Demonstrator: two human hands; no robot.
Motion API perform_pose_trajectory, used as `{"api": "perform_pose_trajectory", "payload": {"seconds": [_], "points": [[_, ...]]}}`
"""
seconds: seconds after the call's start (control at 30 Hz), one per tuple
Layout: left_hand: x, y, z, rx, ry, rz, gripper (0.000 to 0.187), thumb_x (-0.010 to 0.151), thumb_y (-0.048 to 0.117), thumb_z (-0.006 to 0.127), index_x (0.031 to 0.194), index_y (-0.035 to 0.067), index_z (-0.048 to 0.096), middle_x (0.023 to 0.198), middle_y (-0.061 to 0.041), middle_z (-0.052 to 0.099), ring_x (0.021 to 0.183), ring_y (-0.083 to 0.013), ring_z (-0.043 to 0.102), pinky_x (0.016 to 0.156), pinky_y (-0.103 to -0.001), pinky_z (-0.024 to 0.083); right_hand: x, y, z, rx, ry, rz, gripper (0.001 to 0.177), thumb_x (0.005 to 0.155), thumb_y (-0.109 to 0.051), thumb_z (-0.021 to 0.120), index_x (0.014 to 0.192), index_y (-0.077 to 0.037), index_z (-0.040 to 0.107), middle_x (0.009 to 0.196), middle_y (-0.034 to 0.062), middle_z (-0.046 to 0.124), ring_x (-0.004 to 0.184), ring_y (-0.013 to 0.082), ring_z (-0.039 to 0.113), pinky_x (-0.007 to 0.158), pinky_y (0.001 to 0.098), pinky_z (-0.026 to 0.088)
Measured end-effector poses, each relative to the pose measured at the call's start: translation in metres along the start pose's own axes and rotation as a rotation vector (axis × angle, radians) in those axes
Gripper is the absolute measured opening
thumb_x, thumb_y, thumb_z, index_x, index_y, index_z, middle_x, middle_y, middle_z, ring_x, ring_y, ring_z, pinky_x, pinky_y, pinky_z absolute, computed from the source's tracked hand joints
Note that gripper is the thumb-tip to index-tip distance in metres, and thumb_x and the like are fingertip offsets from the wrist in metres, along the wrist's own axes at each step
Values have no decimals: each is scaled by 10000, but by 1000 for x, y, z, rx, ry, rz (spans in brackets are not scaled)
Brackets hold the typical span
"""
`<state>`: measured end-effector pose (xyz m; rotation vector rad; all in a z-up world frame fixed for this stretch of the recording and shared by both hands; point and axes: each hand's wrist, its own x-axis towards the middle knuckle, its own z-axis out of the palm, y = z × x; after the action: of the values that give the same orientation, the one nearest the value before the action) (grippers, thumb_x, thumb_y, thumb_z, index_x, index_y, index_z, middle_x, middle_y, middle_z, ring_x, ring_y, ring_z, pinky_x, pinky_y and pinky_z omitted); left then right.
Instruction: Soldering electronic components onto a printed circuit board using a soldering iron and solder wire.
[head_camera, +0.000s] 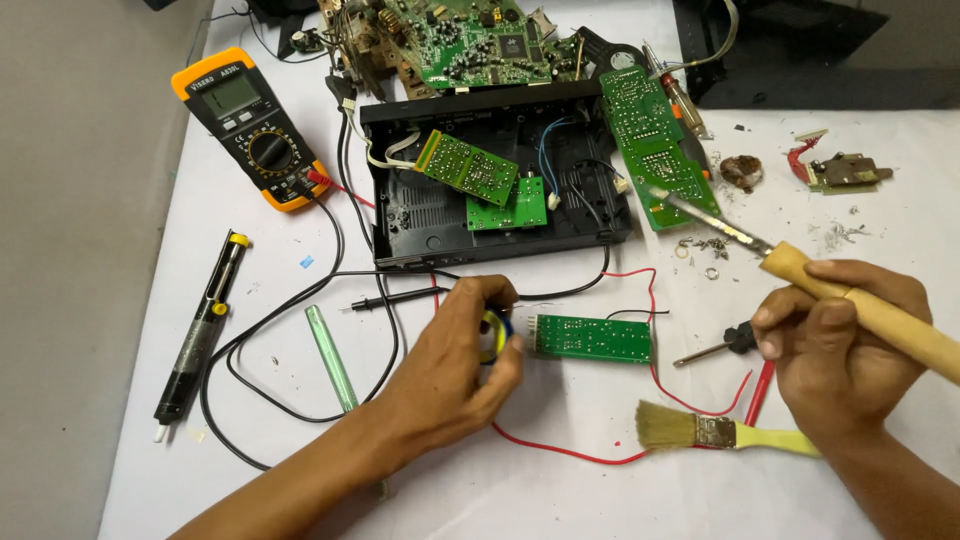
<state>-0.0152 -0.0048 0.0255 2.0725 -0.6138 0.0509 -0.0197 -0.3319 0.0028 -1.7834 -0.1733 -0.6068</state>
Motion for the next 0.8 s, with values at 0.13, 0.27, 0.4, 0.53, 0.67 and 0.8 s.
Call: {"api": "perform_pose_trajectory", "payload": {"seconds": [0.13, 0.27, 0.4, 0.53, 0.67, 0.8], "points": [[-6, 25, 18, -177, -38, 34, 301, 1011, 157, 577, 1205, 12, 397, 996, -94, 474, 689, -152, 486, 604, -298, 441, -18, -1, -1, 166, -8, -6, 222, 1130, -312, 525, 1252, -150, 436, 846, 220, 594, 631, 209, 605, 551, 287, 534], [-11, 40, 31, -364, -112, -80, 377, 965, 206, 636, 1175, 53, 363, 1073, -123, 566, 830, -199, 588, 754, -307, 533, -31, -17, 10, 99, -227, -305, 421, 856, -114, 727, 1190, -106, 471, 1074, 266, 673, 921, 292, 770, 861, 350, 683], [-12, 45, 33, -388, -126, -65, 446, 937, 246, 699, 1164, 69, 357, 1067, -113, 600, 885, -201, 649, 769, -302, 568, -35, -34, 23, 53, -401, -378, 600, 754, -56, 874, 1200, -121, 477, 1095, 269, 714, 1019, 283, 833, 948, 385, 739], [-9, 46, 27, -334, -180, -112, 473, 894, 292, 745, 1193, 112, 425, 1050, -60, 660, 878, -192, 674, 786, -308, 564, -39, -33, 23, 121, -427, -263, 468, 823, 36, 781, 1161, -131, 503, 1186, 265, 706, 904, 233, 855, 904, 346, 755], [-8, 48, 22, -368, -222, -130, 454, 863, 287, 774, 1152, 123, 465, 1049, -29, 680, 872, -165, 673, 768, -293, 562, -33, -30, 29, 74, -363, -344, 527, 774, -16, 848, 1166, -107, 507, 1177, 272, 705, 966, 277, 833, 965, 405, 730], [-9, 46, 20, -367, -231, -114, 405, 866, 284, 782, 1120, 148, 498, 1042, 13, 686, 866, -144, 661, 769, -282, 549, -33, -33, 30, 100, -363, -335, 489, 777, 39, 818, 1139, -64, 505, 1119, 328, 693, 953, 264, 846, 917, 374, 746]]}}
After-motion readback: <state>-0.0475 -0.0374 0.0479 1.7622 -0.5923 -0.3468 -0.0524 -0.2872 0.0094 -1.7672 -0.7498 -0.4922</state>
